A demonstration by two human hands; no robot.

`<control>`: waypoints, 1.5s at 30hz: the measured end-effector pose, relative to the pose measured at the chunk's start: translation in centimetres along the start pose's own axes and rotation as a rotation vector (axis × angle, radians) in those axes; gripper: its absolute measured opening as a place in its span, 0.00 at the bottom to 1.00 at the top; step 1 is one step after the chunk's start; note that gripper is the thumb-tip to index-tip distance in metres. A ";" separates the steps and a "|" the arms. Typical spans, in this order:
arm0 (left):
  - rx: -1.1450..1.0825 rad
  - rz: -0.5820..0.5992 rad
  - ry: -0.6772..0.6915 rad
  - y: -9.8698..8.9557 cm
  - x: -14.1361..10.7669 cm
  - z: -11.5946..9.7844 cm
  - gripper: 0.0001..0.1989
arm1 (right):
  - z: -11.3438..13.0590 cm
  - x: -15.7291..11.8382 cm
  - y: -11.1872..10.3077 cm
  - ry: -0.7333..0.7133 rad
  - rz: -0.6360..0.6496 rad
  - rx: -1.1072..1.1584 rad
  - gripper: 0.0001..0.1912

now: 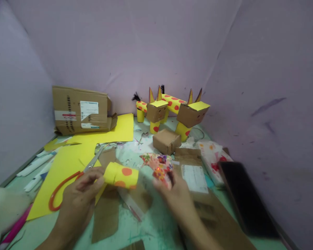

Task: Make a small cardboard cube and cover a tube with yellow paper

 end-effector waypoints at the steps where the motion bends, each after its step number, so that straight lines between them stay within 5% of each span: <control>1: -0.131 -0.024 -0.154 0.0 0.1 0.4 0.08 | 0.1 0.5 0.2 0.036 0.003 0.005 0.21; 4: -0.324 -0.102 -0.387 0.2 0.2 1.0 0.11 | 0.6 2.0 1.0 0.052 0.022 0.024 0.17; 10: -0.448 -0.262 -0.400 -0.6 1.2 0.5 0.12 | 0.9 3.7 1.8 0.053 0.111 -0.021 0.16; 15: -0.516 -0.354 -0.358 -1.8 2.2 -0.6 0.11 | 0.4 2.8 0.3 0.051 0.056 -0.143 0.23; 20: -0.542 -0.348 -0.348 -1.7 2.0 -0.9 0.11 | 4.0 -0.1 0.0 -0.293 -0.106 -0.334 0.22; 24: -0.566 -0.321 -0.361 -1.4 1.7 -0.8 0.10 | 5.2 0.1 2.6 -0.174 0.072 -0.242 0.14; 27: -0.584 -0.374 -0.342 -1.9 2.1 -1.0 0.07 | 4.9 2.1 5.6 -0.148 0.235 -0.417 0.10; 30: -0.604 -0.404 -0.334 -2.4 2.7 -1.2 0.05 | 4.5 3.8 8.5 -0.149 0.258 -0.524 0.06; 34: -0.617 -0.414 -0.335 -2.7 3.2 -1.1 0.04 | 4.3 3.9 11.5 -0.153 0.218 -0.644 0.13; 40: -0.614 -0.421 -0.330 -2.6 3.1 -0.6 0.08 | 3.6 3.5 13.2 -0.166 0.191 -0.623 0.11; 45: -0.584 -0.413 -0.333 -2.5 3.1 -0.2 0.11 | 3.1 4.0 12.5 -0.116 0.233 -0.356 0.03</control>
Point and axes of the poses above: each hand's wrist, its own x-axis towards the middle knuckle, its own y-axis out of the palm, z = x × y, the point moved 3 cm from there along x, towards the middle knuckle
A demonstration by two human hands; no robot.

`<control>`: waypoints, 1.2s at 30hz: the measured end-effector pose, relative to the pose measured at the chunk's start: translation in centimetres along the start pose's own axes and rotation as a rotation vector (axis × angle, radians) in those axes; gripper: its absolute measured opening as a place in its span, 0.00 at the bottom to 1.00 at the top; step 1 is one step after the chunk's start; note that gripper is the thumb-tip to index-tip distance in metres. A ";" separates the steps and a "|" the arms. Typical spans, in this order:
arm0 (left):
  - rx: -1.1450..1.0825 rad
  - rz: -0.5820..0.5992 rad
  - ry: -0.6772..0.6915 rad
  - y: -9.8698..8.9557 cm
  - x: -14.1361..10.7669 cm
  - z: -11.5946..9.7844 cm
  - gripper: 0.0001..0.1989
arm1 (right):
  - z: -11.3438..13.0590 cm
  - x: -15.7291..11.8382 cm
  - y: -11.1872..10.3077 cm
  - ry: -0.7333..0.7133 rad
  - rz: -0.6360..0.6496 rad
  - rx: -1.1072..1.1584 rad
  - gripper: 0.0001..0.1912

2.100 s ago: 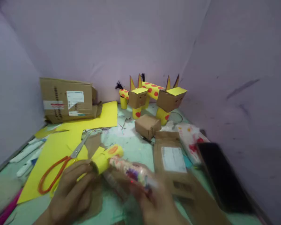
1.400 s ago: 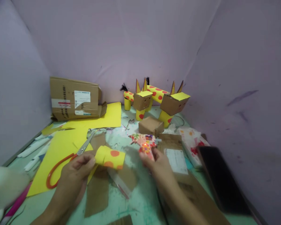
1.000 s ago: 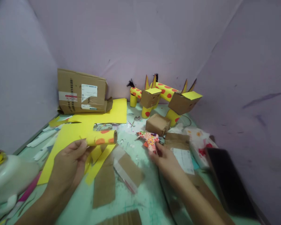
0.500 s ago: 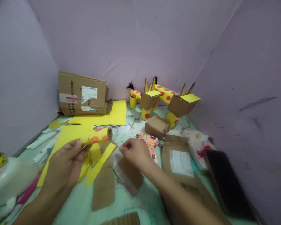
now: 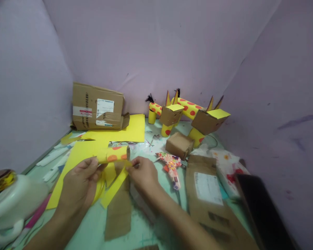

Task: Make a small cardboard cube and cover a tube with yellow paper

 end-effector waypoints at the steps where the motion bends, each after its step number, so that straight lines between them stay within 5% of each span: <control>1: 0.011 -0.004 0.002 0.0 0.0 0.0 0.11 | 0.0 -0.2 -0.5 -0.001 0.015 0.075 0.03; 8: 0.139 0.033 -0.034 0.1 -0.8 1.0 0.14 | 0.7 -5.3 -5.3 0.045 0.075 0.394 0.08; 10: 0.183 0.054 -0.061 0.2 -1.5 1.7 0.14 | 0.4 -6.5 -5.8 -0.010 -0.009 0.409 0.06; 22: 0.364 0.091 -0.122 -0.5 -2.6 4.2 0.17 | -2.2 -7.3 -4.5 -0.061 -0.120 0.466 0.04; 27: 0.399 0.126 -0.126 -0.3 -2.5 4.2 0.17 | -1.7 -7.8 -3.4 -0.120 -0.007 0.582 0.03; 32: 0.404 0.188 -0.121 0.0 -2.4 4.1 0.17 | -2.4 -7.2 -2.9 -0.009 -0.054 0.620 0.04; 34: 0.465 0.213 -0.038 0.0 -2.6 3.6 0.15 | -3.1 -6.9 -3.0 0.099 -0.112 0.656 0.06; 36: 0.611 0.223 0.227 0.1 -3.2 2.6 0.11 | -3.6 -6.7 -3.0 0.168 -0.141 0.690 0.09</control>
Point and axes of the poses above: each hand's wrist, its own x-axis towards the middle knuckle, its own y-axis out of the palm, z = x × y, the point moved 3 cm from there along x, towards the middle knuckle
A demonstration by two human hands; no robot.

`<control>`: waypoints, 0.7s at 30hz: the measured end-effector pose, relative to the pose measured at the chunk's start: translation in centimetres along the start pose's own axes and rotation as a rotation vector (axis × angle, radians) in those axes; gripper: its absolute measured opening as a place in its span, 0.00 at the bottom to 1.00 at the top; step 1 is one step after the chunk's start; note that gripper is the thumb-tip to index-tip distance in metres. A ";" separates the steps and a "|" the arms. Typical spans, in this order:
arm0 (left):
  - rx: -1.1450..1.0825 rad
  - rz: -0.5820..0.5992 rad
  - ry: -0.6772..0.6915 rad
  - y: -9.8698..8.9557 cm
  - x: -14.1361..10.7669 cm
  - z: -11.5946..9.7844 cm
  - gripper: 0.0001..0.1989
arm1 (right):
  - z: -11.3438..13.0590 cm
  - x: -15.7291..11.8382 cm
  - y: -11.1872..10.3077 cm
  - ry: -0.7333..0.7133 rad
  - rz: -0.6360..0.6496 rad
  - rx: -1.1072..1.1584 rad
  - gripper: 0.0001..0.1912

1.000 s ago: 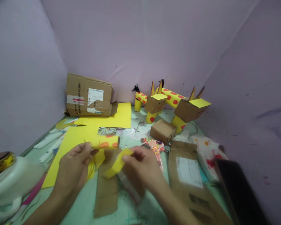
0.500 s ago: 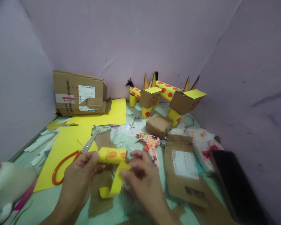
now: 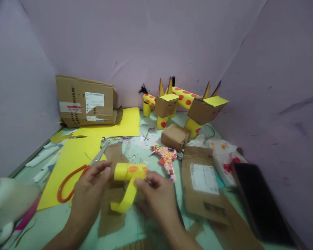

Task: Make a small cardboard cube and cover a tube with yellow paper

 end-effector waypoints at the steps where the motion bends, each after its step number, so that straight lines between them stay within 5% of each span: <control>1: 0.103 -0.016 0.156 -0.1 -0.4 -0.7 0.07 | -0.1 0.1 -0.1 0.010 -0.016 0.011 0.09; 4: 0.320 0.070 0.504 0.2 -2.2 -2.0 0.03 | -0.1 0.0 -0.1 0.020 -0.053 0.032 0.08; 8: 0.484 0.202 0.615 1.0 -3.7 -1.6 0.02 | -0.2 -0.5 0.2 0.032 -0.099 0.058 0.07; 16: 0.403 0.264 0.313 1.4 -3.2 0.0 0.08 | -0.5 -1.0 1.0 0.145 -0.117 0.207 0.11; 21: 0.299 0.169 0.255 1.1 -3.0 -0.9 0.10 | -0.4 -0.6 0.0 0.090 -0.246 0.251 0.15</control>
Point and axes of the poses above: each hand's wrist, its own x-axis towards the middle knuckle, its own y-axis out of the palm, z = x × y, the point moved 3 cm from there along x, towards the middle knuckle
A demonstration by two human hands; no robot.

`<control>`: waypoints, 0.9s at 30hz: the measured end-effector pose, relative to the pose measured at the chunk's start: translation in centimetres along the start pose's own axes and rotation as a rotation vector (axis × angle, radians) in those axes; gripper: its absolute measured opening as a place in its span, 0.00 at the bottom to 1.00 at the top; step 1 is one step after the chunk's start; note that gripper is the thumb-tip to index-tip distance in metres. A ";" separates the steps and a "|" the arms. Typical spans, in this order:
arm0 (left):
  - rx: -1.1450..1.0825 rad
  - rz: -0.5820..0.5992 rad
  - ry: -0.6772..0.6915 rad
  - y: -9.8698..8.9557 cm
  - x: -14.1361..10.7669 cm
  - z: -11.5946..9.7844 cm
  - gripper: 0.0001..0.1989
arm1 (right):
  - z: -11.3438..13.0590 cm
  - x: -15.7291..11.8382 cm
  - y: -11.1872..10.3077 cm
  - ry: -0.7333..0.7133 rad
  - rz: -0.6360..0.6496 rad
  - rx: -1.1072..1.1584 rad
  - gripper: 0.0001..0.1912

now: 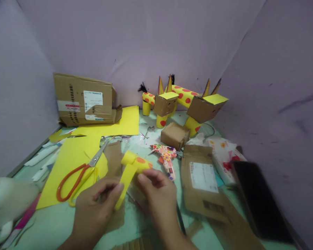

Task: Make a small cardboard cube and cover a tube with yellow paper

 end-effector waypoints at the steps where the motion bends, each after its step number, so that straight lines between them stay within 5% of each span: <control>1: -0.031 -0.020 -0.025 -0.1 0.1 -0.1 0.10 | 0.1 0.2 -0.2 -0.019 -0.014 0.010 0.15; 6: -0.112 -0.032 -0.222 -0.3 0.2 -0.4 0.10 | 0.4 0.4 -0.4 -0.054 -0.027 0.047 0.15; 27: -0.349 -0.007 -0.495 0.0 0.6 1.1 0.14 | 0.7 -0.6 0.2 -0.041 0.034 0.136 0.17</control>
Point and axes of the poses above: each hand's wrist, its own x-axis towards the middle knuckle, its own y-axis out of the palm, z = x × y, the point moved 3 cm from there along x, towards the middle knuckle
